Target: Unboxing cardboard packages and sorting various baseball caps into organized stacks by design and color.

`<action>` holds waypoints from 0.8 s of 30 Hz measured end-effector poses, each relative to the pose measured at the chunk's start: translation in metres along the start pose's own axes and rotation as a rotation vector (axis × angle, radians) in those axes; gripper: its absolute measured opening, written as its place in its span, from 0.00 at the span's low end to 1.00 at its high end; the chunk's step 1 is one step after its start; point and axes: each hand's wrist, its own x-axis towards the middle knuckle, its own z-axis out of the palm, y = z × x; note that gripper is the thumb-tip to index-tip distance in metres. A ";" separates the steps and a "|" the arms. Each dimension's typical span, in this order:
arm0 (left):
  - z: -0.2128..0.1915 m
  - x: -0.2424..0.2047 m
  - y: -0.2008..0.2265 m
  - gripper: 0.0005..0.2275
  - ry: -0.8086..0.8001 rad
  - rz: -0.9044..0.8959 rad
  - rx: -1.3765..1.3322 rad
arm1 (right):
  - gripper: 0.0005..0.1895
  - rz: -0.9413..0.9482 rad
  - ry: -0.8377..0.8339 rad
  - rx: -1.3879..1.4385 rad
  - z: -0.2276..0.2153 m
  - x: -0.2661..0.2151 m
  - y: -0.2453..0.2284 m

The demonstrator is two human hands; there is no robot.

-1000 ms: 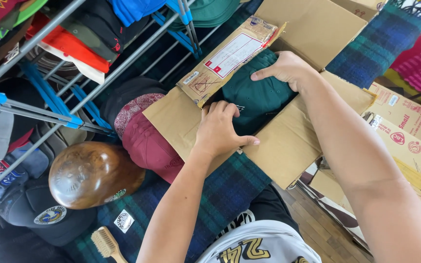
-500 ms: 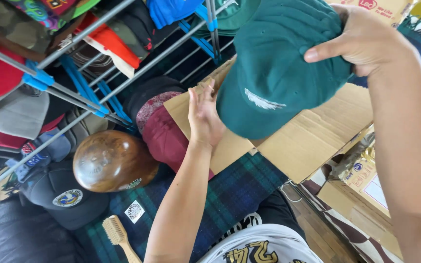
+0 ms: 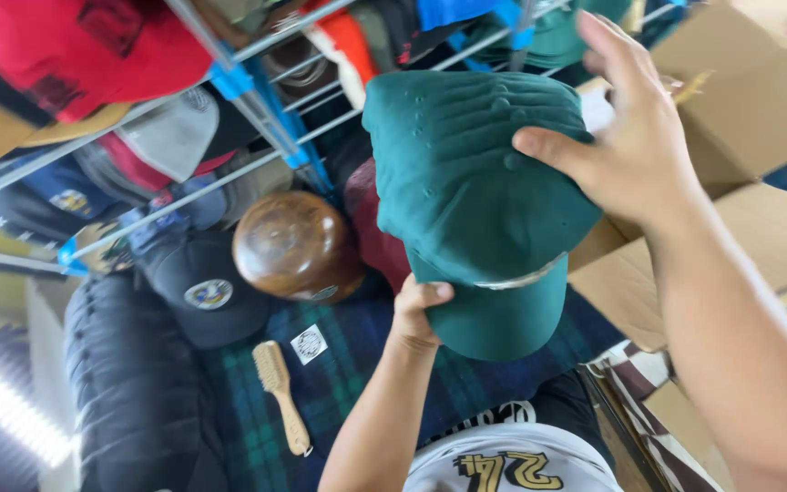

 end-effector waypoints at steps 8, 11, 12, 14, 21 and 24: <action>-0.083 -0.063 0.019 0.26 0.126 0.154 -0.052 | 0.48 0.329 0.188 0.485 0.110 -0.111 -0.061; -0.100 -0.082 0.022 0.27 0.160 0.190 -0.025 | 0.57 0.160 0.134 0.516 0.129 -0.131 -0.082; -0.106 -0.087 0.023 0.27 0.169 0.200 -0.017 | 0.54 0.160 0.129 0.482 0.133 -0.137 -0.088; -0.117 -0.099 0.019 0.27 0.194 0.215 -0.008 | 0.51 0.164 0.114 0.445 0.141 -0.151 -0.094; -0.156 -0.126 -0.007 0.28 0.274 0.222 0.013 | 0.63 0.063 0.071 0.301 0.158 -0.177 -0.098; -0.162 -0.131 -0.021 0.29 0.301 0.191 0.026 | 0.62 0.030 -0.039 0.230 0.159 -0.187 -0.097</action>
